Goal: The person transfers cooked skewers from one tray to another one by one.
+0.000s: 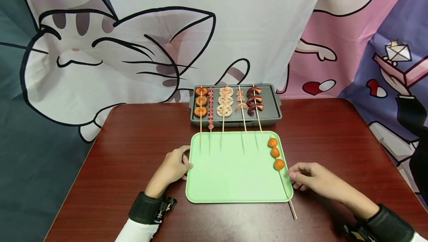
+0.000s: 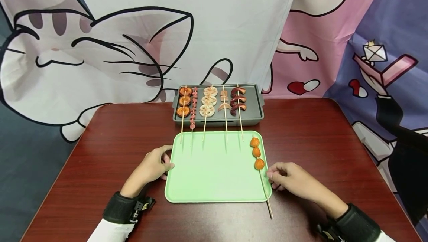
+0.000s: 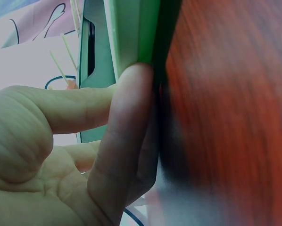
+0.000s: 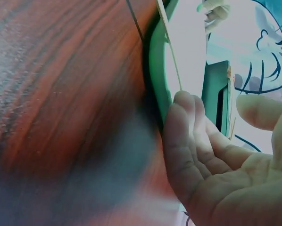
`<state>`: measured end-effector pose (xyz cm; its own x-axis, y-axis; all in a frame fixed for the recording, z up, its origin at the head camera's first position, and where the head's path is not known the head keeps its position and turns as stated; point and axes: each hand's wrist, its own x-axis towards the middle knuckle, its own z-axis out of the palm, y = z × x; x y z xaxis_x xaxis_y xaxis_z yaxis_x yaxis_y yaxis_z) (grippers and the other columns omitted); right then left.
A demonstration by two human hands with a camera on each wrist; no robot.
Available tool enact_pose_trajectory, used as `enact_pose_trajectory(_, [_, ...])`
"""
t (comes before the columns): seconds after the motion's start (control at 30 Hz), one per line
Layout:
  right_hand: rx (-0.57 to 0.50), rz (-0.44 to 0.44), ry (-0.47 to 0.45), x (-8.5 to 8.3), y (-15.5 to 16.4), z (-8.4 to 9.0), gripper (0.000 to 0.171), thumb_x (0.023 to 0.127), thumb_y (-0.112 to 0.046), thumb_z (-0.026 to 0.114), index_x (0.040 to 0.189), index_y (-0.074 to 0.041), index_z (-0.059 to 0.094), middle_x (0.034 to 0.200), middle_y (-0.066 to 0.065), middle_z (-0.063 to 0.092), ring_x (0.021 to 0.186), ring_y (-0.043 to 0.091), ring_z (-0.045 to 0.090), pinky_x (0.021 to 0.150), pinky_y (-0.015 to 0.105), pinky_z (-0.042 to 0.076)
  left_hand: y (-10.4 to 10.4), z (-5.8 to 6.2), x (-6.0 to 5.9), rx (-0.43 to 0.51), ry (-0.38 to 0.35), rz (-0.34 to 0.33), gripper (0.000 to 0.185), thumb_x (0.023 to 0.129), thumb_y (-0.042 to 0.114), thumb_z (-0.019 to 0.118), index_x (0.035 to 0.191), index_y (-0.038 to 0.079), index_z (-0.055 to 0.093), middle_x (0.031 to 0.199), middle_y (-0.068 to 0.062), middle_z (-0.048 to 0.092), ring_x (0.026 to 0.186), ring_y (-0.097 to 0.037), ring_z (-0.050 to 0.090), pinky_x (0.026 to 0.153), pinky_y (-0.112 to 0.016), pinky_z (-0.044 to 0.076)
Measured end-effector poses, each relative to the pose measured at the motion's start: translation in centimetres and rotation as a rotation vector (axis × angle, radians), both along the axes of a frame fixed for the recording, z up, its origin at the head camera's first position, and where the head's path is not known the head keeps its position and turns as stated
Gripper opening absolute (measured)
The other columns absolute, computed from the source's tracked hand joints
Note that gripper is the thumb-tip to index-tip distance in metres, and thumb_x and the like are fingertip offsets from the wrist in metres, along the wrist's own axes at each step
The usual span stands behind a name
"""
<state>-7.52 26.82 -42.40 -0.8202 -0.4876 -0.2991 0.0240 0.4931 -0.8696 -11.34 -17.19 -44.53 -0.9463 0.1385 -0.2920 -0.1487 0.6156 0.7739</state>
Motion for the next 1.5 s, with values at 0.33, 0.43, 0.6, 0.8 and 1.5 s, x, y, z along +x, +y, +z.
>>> enact_pose_trajectory(0.33, [-0.172, -0.124, -0.014, -1.6, -0.3, 0.3, 0.05, 0.111, -0.02, 0.05, 0.139, 0.02, 0.047, 0.126, 0.03, 0.067, 0.109, 0.011, 0.072, 0.092, 0.024, 0.061, 0.0, 0.0, 0.0, 0.002, 0.0, 0.003, 0.064, 0.091, -0.007, 0.07, 0.15, -0.003, 0.047, 0.083, -0.012, 0.058, 0.055, -0.022, 0.061, 0.049, -0.032, 0.06])
enact_pose_trajectory(0.43, [-0.234, -0.155, -0.04, -2.1, -0.5, 0.2, 0.051, 0.111, -0.019, 0.048, 0.141, 0.022, 0.043, 0.127, 0.029, 0.065, 0.11, 0.012, 0.072, 0.094, 0.025, 0.061, 0.0, 0.0, 0.0, -0.003, 0.0, 0.001, 0.064, 0.091, -0.007, 0.07, 0.15, -0.003, 0.047, 0.082, -0.012, 0.058, 0.055, -0.022, 0.061, 0.049, -0.032, 0.061])
enact_pose_trajectory(0.6, [-0.269, -0.179, -0.042, -2.7, -0.7, 0.2, 0.05, 0.112, -0.016, 0.044, 0.141, 0.024, 0.04, 0.124, 0.025, 0.065, 0.107, 0.011, 0.071, 0.093, 0.024, 0.061, 0.0, 0.0, 0.0, -0.013, 0.001, -0.003, 0.064, 0.091, -0.006, 0.071, 0.15, -0.003, 0.047, 0.082, -0.012, 0.058, 0.054, -0.021, 0.061, 0.049, -0.032, 0.06])
enact_pose_trajectory(0.8, [-0.269, -0.224, -0.064, -3.6, -1.2, 0.5, 0.052, 0.112, -0.021, 0.047, 0.141, 0.022, 0.041, 0.124, 0.027, 0.064, 0.107, 0.015, 0.071, 0.094, 0.024, 0.061, 0.0, 0.0, 0.0, -0.008, 0.004, -0.002, 0.064, 0.091, -0.007, 0.071, 0.15, -0.003, 0.047, 0.082, -0.012, 0.058, 0.053, -0.021, 0.061, 0.049, -0.032, 0.06])
enact_pose_trajectory(1.5, [-0.683, -0.237, -0.319, -8.3, -2.2, 0.5, 0.07, 0.114, -0.031, 0.037, 0.158, 0.016, 0.009, 0.132, 0.0, 0.069, 0.128, 0.018, 0.065, 0.108, 0.029, 0.053, 0.0, 0.0, 0.1, -0.002, 0.006, 0.0, 0.064, 0.091, -0.007, 0.07, 0.15, -0.004, 0.047, 0.083, -0.012, 0.057, 0.055, -0.022, 0.062, 0.049, -0.032, 0.061])
